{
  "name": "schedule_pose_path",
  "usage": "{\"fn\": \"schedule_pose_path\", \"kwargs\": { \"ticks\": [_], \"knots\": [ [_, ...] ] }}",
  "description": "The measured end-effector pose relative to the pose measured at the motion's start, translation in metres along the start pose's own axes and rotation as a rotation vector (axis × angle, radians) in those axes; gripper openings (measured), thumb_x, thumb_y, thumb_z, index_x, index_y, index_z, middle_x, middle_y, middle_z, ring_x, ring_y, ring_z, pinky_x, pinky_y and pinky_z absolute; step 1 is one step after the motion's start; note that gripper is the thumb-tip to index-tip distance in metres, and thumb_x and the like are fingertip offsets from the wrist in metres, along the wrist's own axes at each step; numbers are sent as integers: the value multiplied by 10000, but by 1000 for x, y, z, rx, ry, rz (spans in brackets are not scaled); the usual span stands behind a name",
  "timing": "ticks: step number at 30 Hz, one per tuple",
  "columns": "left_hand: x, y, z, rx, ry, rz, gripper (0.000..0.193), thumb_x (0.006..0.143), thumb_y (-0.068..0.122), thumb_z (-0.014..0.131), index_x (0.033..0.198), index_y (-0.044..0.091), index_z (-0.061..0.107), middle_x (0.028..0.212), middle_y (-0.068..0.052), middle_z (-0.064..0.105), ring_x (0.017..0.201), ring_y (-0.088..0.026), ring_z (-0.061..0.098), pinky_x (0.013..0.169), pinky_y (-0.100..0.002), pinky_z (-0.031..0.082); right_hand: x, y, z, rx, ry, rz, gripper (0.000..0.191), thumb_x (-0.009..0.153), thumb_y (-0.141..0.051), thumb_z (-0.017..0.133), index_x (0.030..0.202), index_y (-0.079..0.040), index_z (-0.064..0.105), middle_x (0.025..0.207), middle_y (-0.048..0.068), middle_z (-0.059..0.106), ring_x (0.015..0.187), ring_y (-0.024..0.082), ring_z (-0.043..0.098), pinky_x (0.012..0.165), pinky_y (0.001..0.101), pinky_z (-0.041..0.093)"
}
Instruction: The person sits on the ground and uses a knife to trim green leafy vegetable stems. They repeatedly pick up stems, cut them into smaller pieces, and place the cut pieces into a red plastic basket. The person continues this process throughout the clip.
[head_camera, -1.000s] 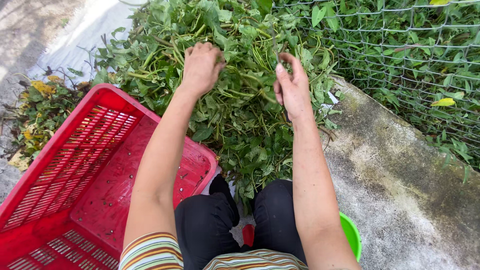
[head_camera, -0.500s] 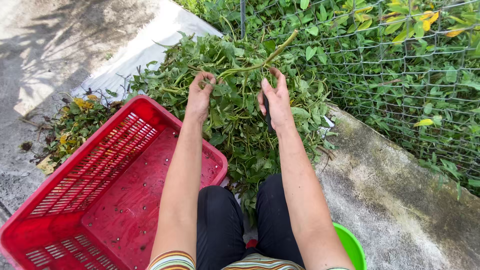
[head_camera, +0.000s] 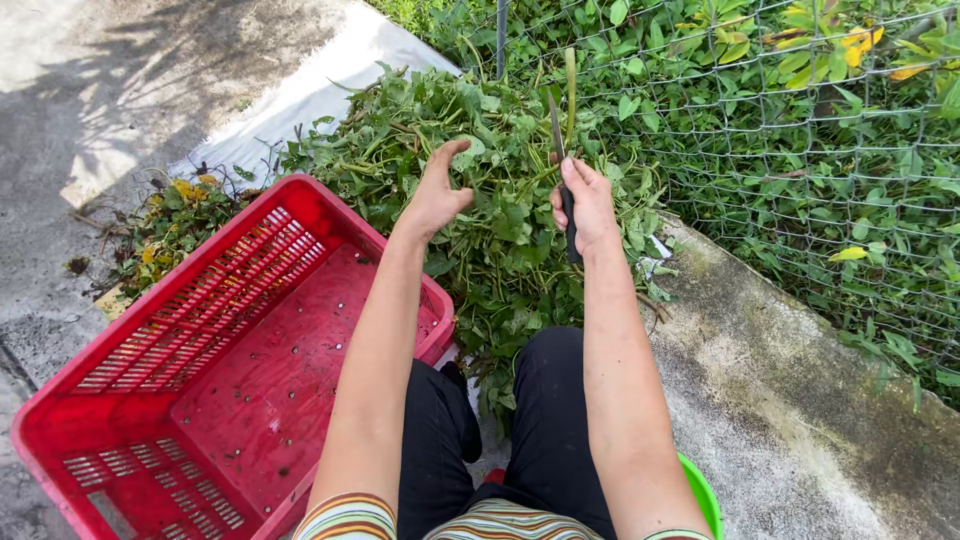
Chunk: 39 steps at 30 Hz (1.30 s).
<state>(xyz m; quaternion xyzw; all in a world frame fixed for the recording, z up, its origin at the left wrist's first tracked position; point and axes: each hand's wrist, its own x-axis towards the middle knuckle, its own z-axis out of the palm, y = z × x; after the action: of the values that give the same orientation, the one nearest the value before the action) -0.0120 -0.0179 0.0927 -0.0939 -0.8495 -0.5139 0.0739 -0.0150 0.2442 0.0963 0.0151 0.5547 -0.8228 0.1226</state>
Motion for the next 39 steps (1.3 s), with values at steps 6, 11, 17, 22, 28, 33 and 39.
{"fn": "schedule_pose_path", "kwargs": {
  "ticks": [6,11,17,22,28,33,39],
  "knots": [
    [10,9,55,-235,-153,-90,582,925,209,742,1448,77,521,1244,-118,702,1182,-196,647,1022,-359,485,-4,-5,12,69,-183,19,385,1068,-334,562,1333,-62,622,637,5,558,461,97,464,436,245,355],
    [18,-5,51,-138,44,-223,282,939,213,719,1154,33,754,878,-100,779,777,-213,685,739,-398,550,-12,0,34,-675,101,-456,728,1051,-304,639,1601,-61,230,670,34,602,532,171,548,501,316,404],
    [13,-2,3,309,-47,-81,172,898,117,740,1051,53,788,941,-170,767,851,-273,704,776,-374,540,-23,15,49,-976,-44,-332,874,988,-271,663,1663,-165,117,715,129,669,646,296,649,691,423,492],
    [-3,-6,0,81,-99,-140,204,905,116,711,1098,74,761,953,-131,788,821,-215,741,784,-331,563,-8,47,29,-873,-163,-264,518,1059,-242,654,1479,-106,382,899,114,727,830,263,698,812,423,524],
    [-32,-14,41,50,-26,-141,171,899,112,743,1046,25,755,935,-144,771,833,-239,739,779,-337,560,-1,96,5,-499,-105,-35,297,1069,-201,603,1258,-56,426,704,9,513,580,111,436,516,293,335],
    [-43,9,76,176,79,60,114,906,64,740,1004,9,758,898,-158,708,855,-307,682,801,-382,526,13,110,7,-347,210,-10,291,1067,-254,594,1196,-57,423,655,-12,528,515,88,453,444,269,336],
    [-52,21,80,798,364,496,500,670,190,719,1145,53,639,1167,-197,648,1056,-371,656,909,-493,452,14,98,-24,63,379,355,441,1031,-450,478,1292,-130,323,583,35,516,379,148,425,359,309,331]
  ]
}}
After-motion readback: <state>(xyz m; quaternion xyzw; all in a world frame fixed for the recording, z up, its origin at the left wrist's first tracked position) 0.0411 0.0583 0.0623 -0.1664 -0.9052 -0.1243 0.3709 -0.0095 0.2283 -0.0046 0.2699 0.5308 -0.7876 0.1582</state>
